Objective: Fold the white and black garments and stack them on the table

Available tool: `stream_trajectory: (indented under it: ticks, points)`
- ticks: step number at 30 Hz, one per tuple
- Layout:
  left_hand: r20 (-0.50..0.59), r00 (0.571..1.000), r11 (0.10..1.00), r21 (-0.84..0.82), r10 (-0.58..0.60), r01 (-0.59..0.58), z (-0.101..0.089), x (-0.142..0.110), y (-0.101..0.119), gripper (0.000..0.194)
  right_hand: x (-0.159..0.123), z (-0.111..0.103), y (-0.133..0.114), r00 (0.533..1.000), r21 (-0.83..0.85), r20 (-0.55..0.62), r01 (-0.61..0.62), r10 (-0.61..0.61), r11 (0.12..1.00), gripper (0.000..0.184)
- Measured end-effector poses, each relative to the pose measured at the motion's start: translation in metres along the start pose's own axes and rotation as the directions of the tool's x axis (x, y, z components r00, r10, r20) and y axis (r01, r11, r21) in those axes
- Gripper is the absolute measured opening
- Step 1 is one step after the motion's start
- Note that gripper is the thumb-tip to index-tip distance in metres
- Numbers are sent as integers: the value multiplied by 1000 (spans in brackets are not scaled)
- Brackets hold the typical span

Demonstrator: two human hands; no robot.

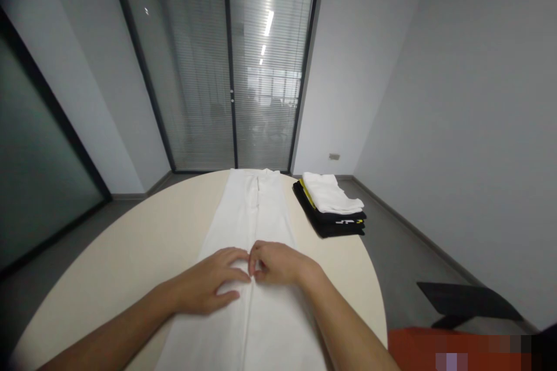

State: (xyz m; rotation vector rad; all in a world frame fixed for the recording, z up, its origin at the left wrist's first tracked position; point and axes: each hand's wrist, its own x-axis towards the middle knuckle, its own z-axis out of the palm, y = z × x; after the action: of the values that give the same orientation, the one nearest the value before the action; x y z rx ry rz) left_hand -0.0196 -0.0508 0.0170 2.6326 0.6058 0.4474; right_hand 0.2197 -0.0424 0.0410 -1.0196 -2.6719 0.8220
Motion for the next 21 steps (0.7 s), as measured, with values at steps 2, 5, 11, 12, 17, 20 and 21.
stream_trajectory:
  ticks: [2,5,11,12,17,20,21]
  points:
    - [6,1000,999,-48,4,-4,2,1,8,33,-2,-2,1,1000,36,14,-9,8,999,21]
    - [10,1000,998,-62,6,-6,2,1,8,28,-7,-8,2,996,118,13,-85,84,989,22]
    - [7,999,999,-26,37,-37,2,1,6,30,-9,-11,4,995,179,19,-97,96,979,30]
    - [12,999,998,-29,48,-48,2,2,8,29,-8,-9,2,996,174,43,-81,75,981,31]
    - [-10,997,997,-31,73,-73,0,4,12,23,-3,-3,-6,995,131,91,-40,28,991,19]
    - [-19,998,998,-13,56,-57,0,3,14,26,-5,-6,-4,996,181,79,-65,52,981,21]
    - [-3,998,998,-17,62,-63,2,3,14,28,-6,-8,-3,994,211,85,-86,70,974,22]
